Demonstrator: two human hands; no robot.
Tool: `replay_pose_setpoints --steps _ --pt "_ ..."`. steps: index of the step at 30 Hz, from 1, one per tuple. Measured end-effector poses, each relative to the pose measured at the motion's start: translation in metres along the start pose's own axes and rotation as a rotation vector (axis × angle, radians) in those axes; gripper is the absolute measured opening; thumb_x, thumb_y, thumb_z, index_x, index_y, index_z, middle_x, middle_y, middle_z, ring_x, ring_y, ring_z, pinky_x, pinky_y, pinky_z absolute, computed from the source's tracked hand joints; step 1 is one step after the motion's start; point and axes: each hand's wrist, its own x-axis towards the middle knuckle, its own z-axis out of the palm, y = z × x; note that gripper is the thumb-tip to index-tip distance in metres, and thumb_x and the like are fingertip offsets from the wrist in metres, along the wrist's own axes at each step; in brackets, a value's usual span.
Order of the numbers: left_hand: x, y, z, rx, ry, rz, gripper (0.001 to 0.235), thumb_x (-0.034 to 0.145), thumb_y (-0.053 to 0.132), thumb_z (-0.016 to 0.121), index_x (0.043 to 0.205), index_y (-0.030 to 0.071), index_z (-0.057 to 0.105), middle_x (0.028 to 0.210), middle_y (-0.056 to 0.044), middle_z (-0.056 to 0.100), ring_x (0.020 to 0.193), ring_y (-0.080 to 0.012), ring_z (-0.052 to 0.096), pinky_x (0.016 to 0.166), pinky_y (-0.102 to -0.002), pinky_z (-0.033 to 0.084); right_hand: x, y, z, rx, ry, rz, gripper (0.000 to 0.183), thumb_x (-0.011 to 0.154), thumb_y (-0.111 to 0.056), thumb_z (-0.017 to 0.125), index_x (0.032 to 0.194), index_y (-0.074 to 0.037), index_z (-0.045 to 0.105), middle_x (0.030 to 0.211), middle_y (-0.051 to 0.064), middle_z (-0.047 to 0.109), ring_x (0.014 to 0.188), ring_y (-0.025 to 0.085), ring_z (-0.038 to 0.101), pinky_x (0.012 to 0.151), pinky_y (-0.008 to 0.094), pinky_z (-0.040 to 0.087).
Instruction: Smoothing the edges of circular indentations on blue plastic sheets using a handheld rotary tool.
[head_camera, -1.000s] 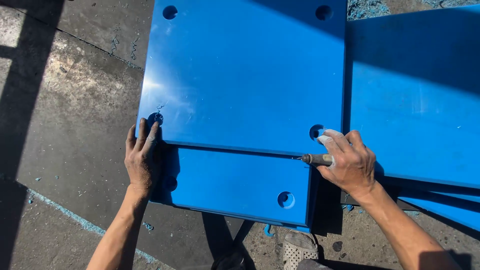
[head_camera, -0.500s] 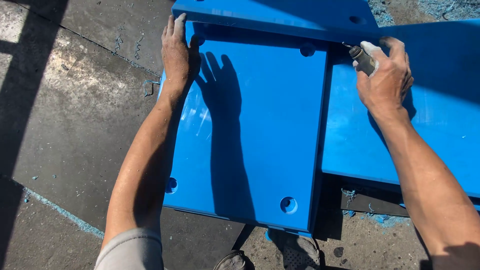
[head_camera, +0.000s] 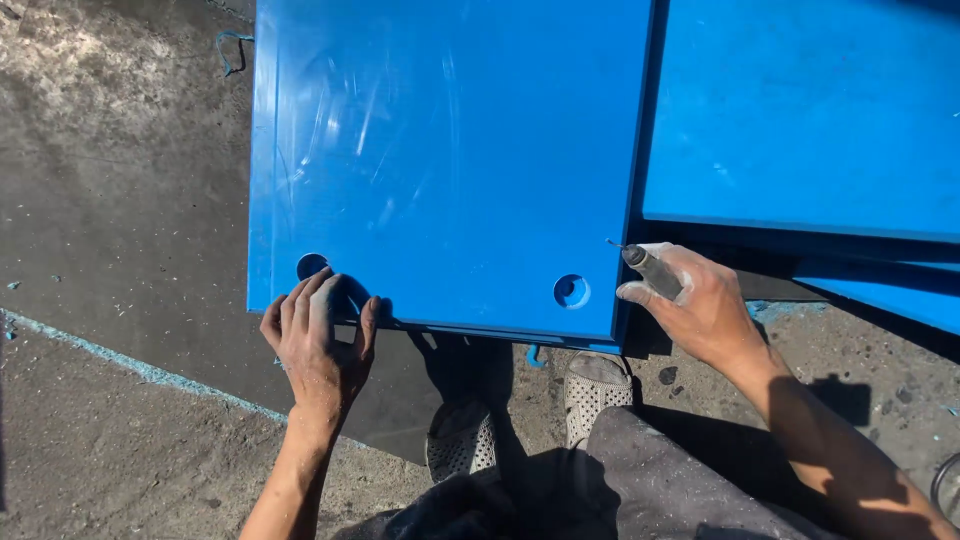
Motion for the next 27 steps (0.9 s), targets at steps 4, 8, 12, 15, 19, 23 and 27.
replay_pose_setpoints --steps 4,8,12,15,19,23,27 --pt "0.015 0.004 0.005 0.104 0.003 0.029 0.072 0.093 0.055 0.077 0.134 0.000 0.059 0.122 -0.020 0.059 0.115 -0.0339 0.052 0.099 -0.053 0.031 -0.006 -0.013 0.005 -0.074 0.101 -0.187 0.045 0.085 -0.028 0.085 0.124 -0.012 0.070 0.100 0.007 0.067 0.078 0.020 0.068 0.064 0.034 0.056" --pt "0.013 0.007 0.006 0.112 0.026 0.054 0.074 0.092 0.057 0.076 0.136 0.001 0.059 0.116 -0.022 0.057 0.107 -0.0342 0.051 0.092 -0.051 0.032 -0.023 -0.013 0.024 -0.264 0.009 -0.340 0.067 0.074 -0.024 0.089 0.136 -0.014 0.066 0.089 0.006 0.062 0.061 0.018 0.061 0.052 0.033 0.053" --pt "0.009 -0.001 0.005 -0.010 0.010 0.012 0.067 0.096 0.053 0.076 0.136 0.001 0.060 0.114 -0.019 0.058 0.106 -0.0326 0.051 0.092 -0.050 0.033 -0.033 -0.028 0.040 -0.329 0.097 -0.513 0.076 0.067 -0.024 0.088 0.138 -0.015 0.063 0.088 0.005 0.059 0.067 0.019 0.062 0.057 0.034 0.054" --pt "0.003 0.002 0.005 0.038 0.040 0.065 0.061 0.095 0.050 0.077 0.131 0.002 0.062 0.115 -0.020 0.059 0.108 -0.0327 0.052 0.093 -0.049 0.035 -0.032 -0.033 0.039 -0.377 0.077 -0.504 0.078 0.067 -0.022 0.088 0.140 -0.011 0.061 0.090 0.004 0.060 0.068 0.018 0.062 0.054 0.032 0.055" --pt "-0.009 0.012 0.002 -0.075 0.053 0.019 0.051 0.095 0.044 0.079 0.124 0.004 0.065 0.108 -0.016 0.060 0.104 -0.0321 0.054 0.092 -0.047 0.037 -0.030 -0.025 0.035 -0.418 -0.095 -0.307 0.060 0.075 -0.033 0.091 0.124 -0.010 0.065 0.090 0.005 0.060 0.069 0.017 0.063 0.054 0.032 0.056" --pt "-0.048 0.025 0.006 -0.082 0.133 0.078 0.052 0.088 0.044 0.080 0.118 0.005 0.064 0.106 -0.015 0.061 0.099 -0.0304 0.057 0.085 -0.045 0.036 -0.061 0.002 0.043 -0.393 -0.029 -0.441 0.064 0.062 -0.034 0.091 0.114 -0.008 0.065 0.094 0.007 0.063 0.079 0.021 0.065 0.063 0.035 0.058" --pt "-0.059 0.017 0.023 0.052 0.203 0.178 0.054 0.080 0.049 0.080 0.113 0.008 0.068 0.095 -0.014 0.059 0.090 -0.0298 0.055 0.077 -0.046 0.034 -0.076 -0.004 0.045 -0.395 0.021 -0.450 0.068 0.057 -0.030 0.091 0.116 -0.008 0.066 0.097 0.008 0.065 0.080 0.023 0.066 0.061 0.036 0.057"
